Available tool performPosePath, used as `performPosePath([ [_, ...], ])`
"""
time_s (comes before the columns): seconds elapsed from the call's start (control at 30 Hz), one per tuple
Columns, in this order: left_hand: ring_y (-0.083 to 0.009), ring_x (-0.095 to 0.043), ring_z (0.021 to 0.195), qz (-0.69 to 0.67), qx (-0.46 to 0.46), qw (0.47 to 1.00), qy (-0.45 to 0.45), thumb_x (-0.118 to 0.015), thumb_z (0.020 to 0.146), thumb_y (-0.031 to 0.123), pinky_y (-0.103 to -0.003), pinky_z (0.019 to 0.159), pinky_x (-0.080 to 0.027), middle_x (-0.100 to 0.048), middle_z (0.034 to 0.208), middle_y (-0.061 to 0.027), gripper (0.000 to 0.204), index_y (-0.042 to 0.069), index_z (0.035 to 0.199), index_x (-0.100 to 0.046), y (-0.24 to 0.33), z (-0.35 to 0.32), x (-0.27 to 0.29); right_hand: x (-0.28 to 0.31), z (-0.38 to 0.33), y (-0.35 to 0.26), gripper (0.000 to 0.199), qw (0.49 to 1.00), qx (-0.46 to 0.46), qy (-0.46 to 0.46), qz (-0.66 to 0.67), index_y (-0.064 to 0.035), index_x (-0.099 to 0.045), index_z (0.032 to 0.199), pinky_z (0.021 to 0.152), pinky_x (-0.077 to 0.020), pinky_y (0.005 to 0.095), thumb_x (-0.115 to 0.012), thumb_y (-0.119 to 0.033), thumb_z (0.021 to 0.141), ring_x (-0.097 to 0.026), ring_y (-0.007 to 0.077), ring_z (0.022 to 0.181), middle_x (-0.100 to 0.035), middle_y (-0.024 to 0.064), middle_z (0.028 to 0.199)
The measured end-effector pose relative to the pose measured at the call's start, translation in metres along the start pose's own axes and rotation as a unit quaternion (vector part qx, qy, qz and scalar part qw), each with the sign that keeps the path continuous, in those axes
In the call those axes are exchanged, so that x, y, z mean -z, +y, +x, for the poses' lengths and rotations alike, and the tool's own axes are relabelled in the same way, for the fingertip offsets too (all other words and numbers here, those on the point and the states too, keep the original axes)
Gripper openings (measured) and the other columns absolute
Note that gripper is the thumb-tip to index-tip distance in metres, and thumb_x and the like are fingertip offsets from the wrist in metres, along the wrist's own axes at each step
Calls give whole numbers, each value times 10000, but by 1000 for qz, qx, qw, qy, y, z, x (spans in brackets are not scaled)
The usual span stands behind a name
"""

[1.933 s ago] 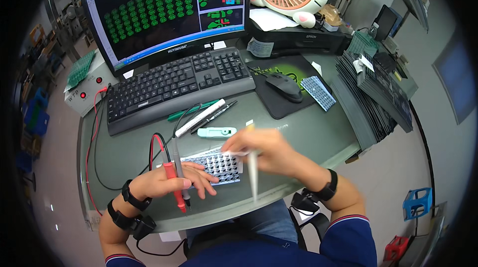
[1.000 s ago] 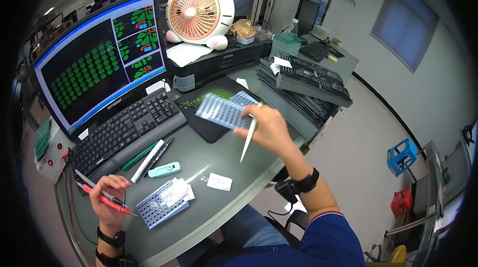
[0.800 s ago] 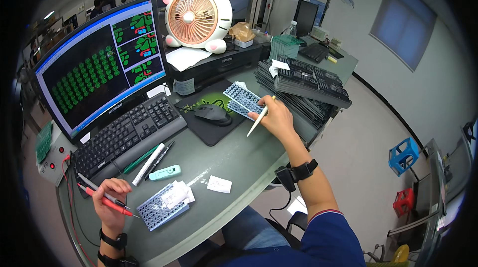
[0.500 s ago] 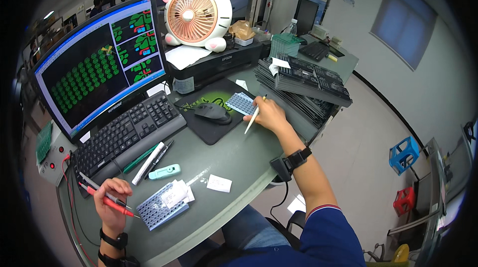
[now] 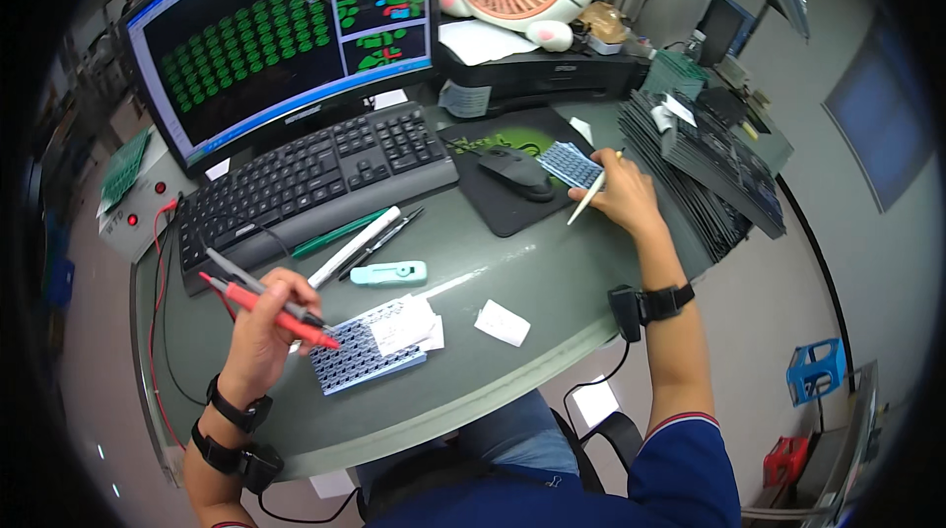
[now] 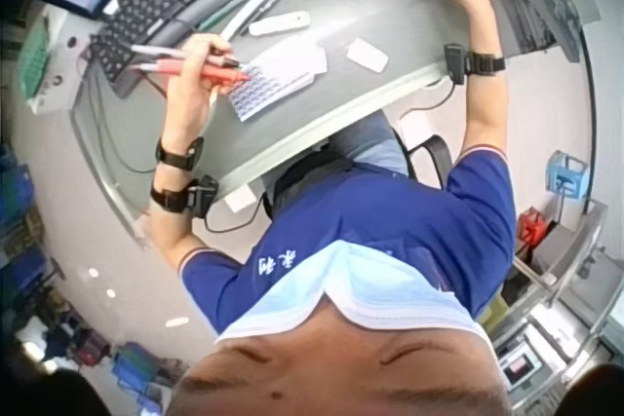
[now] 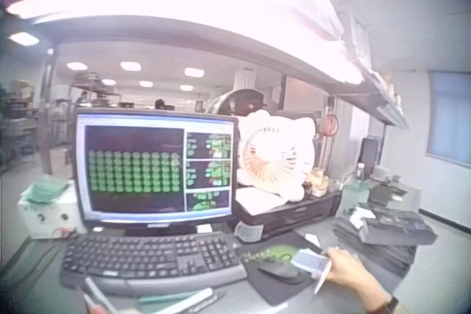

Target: Testing an electronic circuit board using probes and monitoring progress via software on a computer monitor.

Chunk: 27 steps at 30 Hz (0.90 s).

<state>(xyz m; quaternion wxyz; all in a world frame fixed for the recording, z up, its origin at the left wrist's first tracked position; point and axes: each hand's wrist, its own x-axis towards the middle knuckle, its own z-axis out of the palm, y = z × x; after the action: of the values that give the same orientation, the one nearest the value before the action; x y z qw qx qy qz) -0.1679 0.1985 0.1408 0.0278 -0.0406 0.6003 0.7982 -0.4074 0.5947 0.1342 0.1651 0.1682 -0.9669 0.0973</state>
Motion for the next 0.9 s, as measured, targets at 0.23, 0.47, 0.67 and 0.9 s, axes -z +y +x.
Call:
performPosePath([
  [0.23, -148, -623, 931, 36, 52, 996, -58, -624, 911, 184, -264, 760, -557, -573, 1064, -86, 257, -8, 1074, -574, -2, 1, -12, 30, 6, -95, 384, 926, 97, -50, 361, -38, -571, 1135, 884, -471, 330, -727, -210, 829, -613, 213, 1022, -641, 113, 1067],
  [0.47, -129, -643, 873, 48, 40, 996, -69, -597, 878, 111, -250, 710, -564, -561, 966, -64, 216, -14, 1041, -531, -14, 4, -3, -18, 19, -160, 252, 787, 199, -35, 582, -13, -564, 1111, 878, -474, 286, -636, -142, 907, -601, 156, 1031, -647, 81, 1089],
  [0.67, -50, -539, 846, 111, 49, 990, -71, -582, 859, 103, -216, 741, -496, -525, 923, -23, 187, 3, 1000, -512, -16, 6, -4, -41, 5, -153, 193, 763, 139, -71, 628, -23, -577, 1049, 832, -479, 273, -567, -193, 959, -618, 135, 930, -671, 86, 1004],
  [0.9, -46, -492, 859, 103, 37, 992, -69, -605, 868, 132, -215, 756, -426, -510, 939, -6, 210, 21, 1020, -511, -17, 6, -1, -39, -2, -160, 231, 796, 134, -98, 582, -7, -571, 1013, 793, -497, 279, -501, -226, 992, -641, 145, 840, -693, 104, 869],
])
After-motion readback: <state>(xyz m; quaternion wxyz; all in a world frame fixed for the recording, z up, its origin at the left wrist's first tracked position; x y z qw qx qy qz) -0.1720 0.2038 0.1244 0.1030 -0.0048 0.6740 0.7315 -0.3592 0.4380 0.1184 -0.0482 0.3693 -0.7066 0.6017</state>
